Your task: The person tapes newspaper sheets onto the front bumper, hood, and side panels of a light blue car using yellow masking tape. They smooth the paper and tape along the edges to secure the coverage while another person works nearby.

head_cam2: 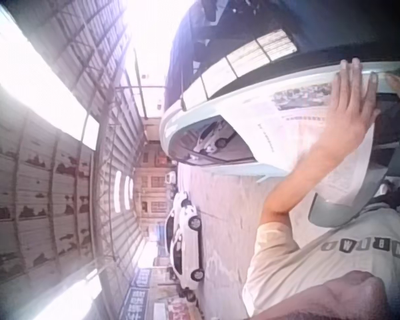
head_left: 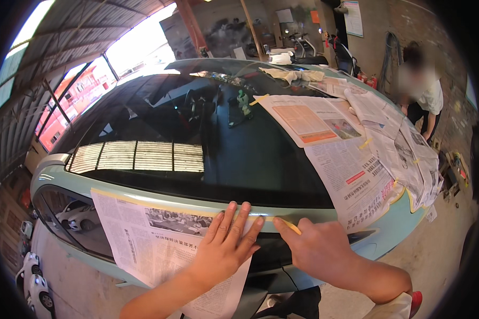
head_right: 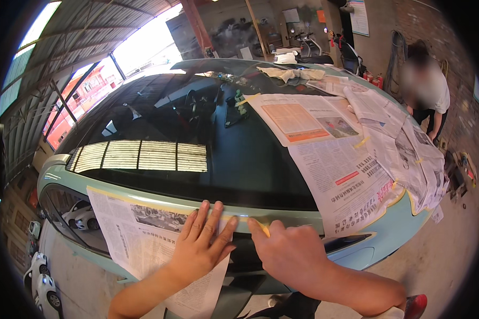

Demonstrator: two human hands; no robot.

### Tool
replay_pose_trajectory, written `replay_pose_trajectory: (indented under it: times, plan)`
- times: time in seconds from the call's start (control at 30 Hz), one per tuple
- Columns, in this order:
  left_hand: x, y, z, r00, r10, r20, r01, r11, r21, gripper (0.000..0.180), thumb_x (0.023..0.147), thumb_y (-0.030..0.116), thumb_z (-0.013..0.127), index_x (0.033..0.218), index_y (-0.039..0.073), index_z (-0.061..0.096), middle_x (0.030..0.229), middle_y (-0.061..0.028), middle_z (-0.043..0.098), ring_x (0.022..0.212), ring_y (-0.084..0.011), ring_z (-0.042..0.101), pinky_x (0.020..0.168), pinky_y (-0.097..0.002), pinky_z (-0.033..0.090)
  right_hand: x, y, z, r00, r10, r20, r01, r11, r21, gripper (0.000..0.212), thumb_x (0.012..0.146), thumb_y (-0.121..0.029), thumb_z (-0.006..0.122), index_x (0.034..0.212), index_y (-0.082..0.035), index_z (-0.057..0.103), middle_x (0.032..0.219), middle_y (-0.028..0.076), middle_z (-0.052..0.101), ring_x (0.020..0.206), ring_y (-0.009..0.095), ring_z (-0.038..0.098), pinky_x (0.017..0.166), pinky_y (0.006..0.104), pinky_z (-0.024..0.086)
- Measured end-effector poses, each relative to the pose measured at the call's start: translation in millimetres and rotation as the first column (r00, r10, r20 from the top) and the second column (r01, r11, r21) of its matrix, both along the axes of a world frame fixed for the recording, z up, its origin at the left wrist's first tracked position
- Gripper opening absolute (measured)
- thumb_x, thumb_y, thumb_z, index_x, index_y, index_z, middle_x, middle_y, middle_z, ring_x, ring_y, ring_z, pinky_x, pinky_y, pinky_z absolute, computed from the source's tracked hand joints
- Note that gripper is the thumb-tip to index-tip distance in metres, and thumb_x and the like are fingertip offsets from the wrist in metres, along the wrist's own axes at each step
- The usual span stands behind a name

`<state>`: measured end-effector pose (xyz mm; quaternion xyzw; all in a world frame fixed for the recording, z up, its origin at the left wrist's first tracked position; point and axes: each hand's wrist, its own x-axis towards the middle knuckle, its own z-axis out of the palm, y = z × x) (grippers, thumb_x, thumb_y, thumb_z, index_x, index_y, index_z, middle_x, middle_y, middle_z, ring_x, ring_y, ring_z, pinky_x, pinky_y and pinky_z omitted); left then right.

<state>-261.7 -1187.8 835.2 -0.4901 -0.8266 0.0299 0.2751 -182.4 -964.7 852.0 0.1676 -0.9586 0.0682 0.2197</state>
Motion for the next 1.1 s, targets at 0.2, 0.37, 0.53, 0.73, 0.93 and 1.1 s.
replay_pose_trajectory:
  times: [0.2,0.37,0.53,0.73,0.93,1.1]
  plan:
    - [2,7,6,1.0,0.0,0.008,0.0,1.0,0.028,0.058,0.084,0.027,0.073,0.138,0.013,0.058,0.149,-0.0202,0.046,0.136,-0.0434,0.044,0.108,-0.0559,0.038,5,-2,-3,1.0,-0.006,-0.007,0.006,1.0,-0.025,0.045,0.08,-0.015,0.064,0.124,-0.005,0.068,0.064,0.006,0.056,0.044,0.018,0.058,0.041,0.0315,0.045]
    - [9,11,7,0.999,0.046,-0.015,-0.046,0.999,0.019,0.058,0.082,0.02,0.072,0.137,0.011,0.058,0.148,-0.0199,0.046,0.136,-0.0433,0.044,0.108,-0.0582,0.036,28,-16,-22,0.986,-0.073,0.153,0.105,0.971,-0.216,0.045,0.082,-0.013,0.065,0.126,-0.001,0.065,0.069,0.008,0.059,0.049,0.02,0.061,0.045,0.032,0.047]
    - [7,11,5,1.0,0.023,-0.018,-0.022,0.998,0.066,0.056,0.084,0.019,0.07,0.137,0.012,0.058,0.148,-0.0173,0.047,0.137,-0.0392,0.045,0.109,-0.0568,0.035,75,-8,-66,0.898,0.032,0.438,0.237,0.803,-0.546,0.036,0.087,-0.013,0.063,0.122,-0.003,0.067,0.077,0.012,0.064,0.062,0.029,0.062,0.058,0.0369,0.048]
    - [2,-29,17,0.993,0.116,0.034,-0.118,0.992,0.047,0.059,0.086,0.019,0.069,0.143,0.015,0.054,0.151,-0.016,0.044,0.141,-0.037,0.04,0.114,-0.0597,0.025,110,-11,-71,0.844,-0.005,0.536,0.449,0.551,-0.703,0.021,0.097,-0.019,0.059,0.107,-0.006,0.072,0.089,0.016,0.072,0.074,0.029,0.068,0.07,0.0379,0.052]
    - [-24,-128,49,0.92,0.377,-0.107,-0.283,0.828,0.484,0.051,0.087,0.008,0.062,0.138,0.006,0.056,0.141,-0.0228,0.049,0.128,-0.0367,0.05,0.108,-0.049,0.036,129,6,-86,0.799,0.036,0.6,0.553,0.349,-0.757,0.025,0.101,-0.019,0.057,0.115,-0.003,0.07,0.093,0.008,0.073,0.078,0.016,0.064,0.07,0.0313,0.05]
    - [-68,-217,48,0.88,0.452,0.146,-0.302,0.294,0.907,0.028,0.096,0.013,0.056,0.121,0.0,0.062,0.123,-0.0214,0.056,0.107,-0.0283,0.058,0.095,-0.037,0.045,129,4,-117,0.848,0.129,0.514,0.47,0.265,-0.842,0.025,0.102,-0.016,0.055,0.118,-0.002,0.07,0.102,0.007,0.072,0.086,0.014,0.064,0.073,0.0292,0.052]
